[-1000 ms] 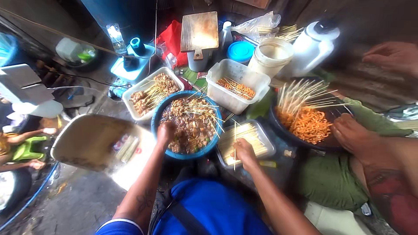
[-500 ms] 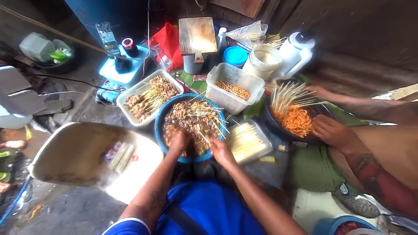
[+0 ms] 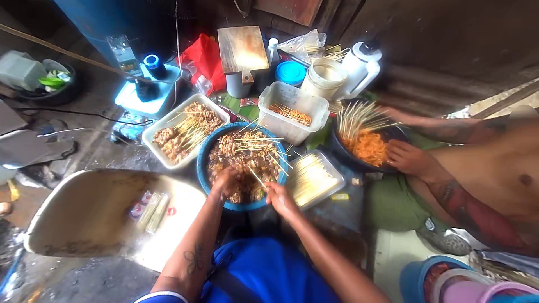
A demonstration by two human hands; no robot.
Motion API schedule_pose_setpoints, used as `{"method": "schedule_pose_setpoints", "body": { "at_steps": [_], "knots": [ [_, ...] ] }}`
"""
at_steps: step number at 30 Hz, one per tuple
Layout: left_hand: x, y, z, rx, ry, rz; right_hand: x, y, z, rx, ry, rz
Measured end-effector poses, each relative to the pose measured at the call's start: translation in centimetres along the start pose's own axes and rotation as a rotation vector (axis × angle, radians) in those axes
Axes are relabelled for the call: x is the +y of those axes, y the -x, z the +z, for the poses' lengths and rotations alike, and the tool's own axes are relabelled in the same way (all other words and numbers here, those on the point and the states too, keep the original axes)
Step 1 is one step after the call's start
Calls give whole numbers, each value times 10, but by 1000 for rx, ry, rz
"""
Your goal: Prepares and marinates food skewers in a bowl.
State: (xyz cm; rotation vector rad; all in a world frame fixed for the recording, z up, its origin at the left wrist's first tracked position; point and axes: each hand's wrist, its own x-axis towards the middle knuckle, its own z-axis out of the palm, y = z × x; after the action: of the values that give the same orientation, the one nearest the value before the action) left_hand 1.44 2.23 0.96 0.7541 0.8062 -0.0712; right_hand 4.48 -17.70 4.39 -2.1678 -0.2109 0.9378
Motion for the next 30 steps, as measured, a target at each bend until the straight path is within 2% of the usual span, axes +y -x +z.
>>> {"method": "schedule_pose_setpoints", "body": {
  "at_steps": [4, 8, 13, 15, 19, 20, 22, 26, 28, 30],
  "knots": [
    [-2, -4, -4, 132, -207, 97, 3, 5, -3, 5, -16, 34],
    [5, -6, -15, 132, -461, 206, 4, 6, -16, 68, -47, 34],
    [27, 5, -10, 248, -1303, 313, 10, 4, -28, 123, -22, 98],
    [22, 10, -1, 167, -1461, 329, 19, 3, -34, 161, -26, 112],
    [-23, 6, 27, -317, -1628, 299, 34, 3, -45, 240, -83, 191],
    [-38, 1, 33, -363, -1733, 263, 38, 4, -50, 279, -101, 225],
    [-57, -8, 47, -351, -1929, 148, 47, 7, -65, 372, -139, 278],
    [-59, -31, 59, -331, -2037, -2, 63, 14, -75, 443, -234, 355],
    [-45, -39, 54, -380, -1870, 21, 64, 18, -73, 420, -239, 387],
    [-21, -38, 43, -384, -1632, 117, 65, 18, -73, 390, -259, 401]
  ]
}}
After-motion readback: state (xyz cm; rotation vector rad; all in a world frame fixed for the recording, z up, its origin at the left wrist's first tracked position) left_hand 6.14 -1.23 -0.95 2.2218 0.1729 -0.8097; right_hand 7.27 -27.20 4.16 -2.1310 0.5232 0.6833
